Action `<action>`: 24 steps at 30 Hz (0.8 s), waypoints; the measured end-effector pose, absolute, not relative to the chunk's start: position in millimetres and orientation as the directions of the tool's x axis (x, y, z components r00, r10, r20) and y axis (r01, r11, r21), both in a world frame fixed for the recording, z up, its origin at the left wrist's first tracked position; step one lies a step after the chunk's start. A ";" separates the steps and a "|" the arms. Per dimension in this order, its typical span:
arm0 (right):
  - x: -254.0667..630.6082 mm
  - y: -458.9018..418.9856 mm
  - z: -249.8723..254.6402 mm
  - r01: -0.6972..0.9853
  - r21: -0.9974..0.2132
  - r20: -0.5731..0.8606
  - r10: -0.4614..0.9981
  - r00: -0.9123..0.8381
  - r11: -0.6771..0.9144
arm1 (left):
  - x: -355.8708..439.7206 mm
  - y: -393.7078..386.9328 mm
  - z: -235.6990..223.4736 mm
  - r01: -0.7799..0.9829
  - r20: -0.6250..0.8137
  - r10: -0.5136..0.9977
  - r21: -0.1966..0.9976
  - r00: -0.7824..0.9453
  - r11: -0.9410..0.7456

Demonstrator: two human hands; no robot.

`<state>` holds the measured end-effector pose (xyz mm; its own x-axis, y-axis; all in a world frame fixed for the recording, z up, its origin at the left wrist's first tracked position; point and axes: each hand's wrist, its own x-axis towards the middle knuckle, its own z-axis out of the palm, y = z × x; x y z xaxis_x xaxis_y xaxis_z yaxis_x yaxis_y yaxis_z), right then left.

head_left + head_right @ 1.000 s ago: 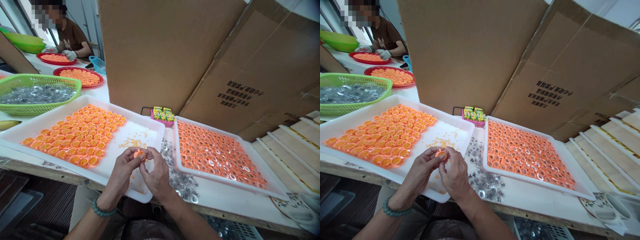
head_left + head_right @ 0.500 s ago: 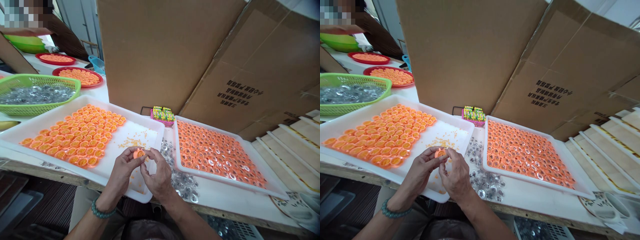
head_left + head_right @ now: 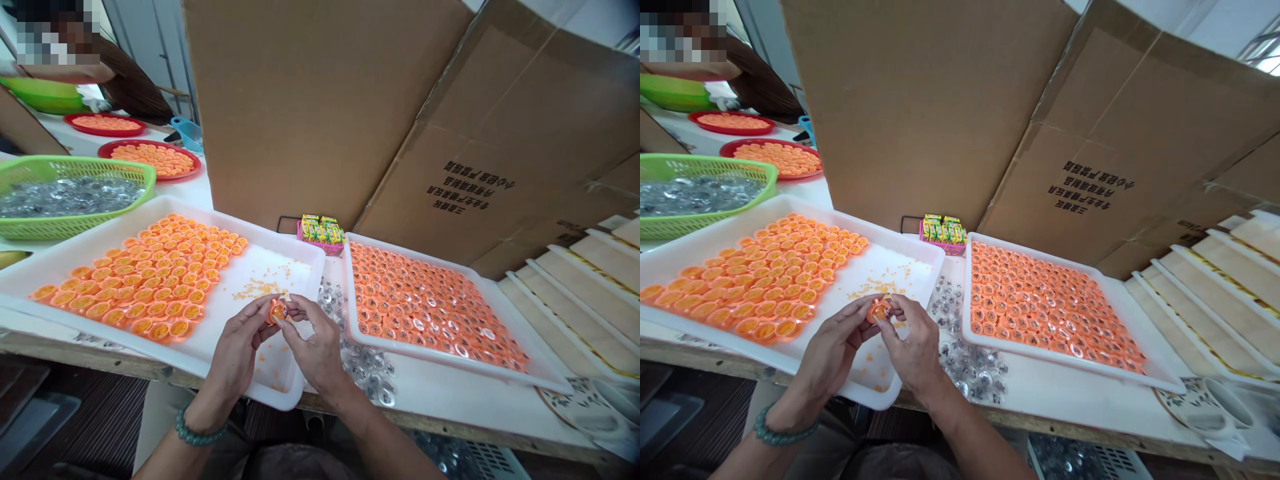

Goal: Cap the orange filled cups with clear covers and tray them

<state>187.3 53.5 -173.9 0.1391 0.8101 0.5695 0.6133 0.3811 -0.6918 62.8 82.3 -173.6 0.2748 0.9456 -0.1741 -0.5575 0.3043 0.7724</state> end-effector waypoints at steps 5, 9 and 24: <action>188.9 53.8 -173.0 0.625 -0.630 0.609 0.793 0.030 0.460 | 65.1 81.1 -174.3 -0.490 -0.267 0.939 0.802 0.219 0.342; 189.0 50.9 -180.7 0.690 -0.521 0.686 0.728 -0.012 0.503 | 66.5 81.8 -178.0 -0.440 -0.275 0.941 0.833 0.195 0.335; 195.9 46.7 -175.1 0.580 -0.624 0.576 0.809 -0.112 0.524 | 65.7 79.6 -174.6 -0.411 -0.218 0.955 0.866 0.201 0.285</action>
<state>195.9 46.7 -175.1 -0.1117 0.8095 0.5764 0.5798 0.5242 -0.6238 65.7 79.6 -174.6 0.2009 0.9550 -0.2184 -0.4112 0.2845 0.8660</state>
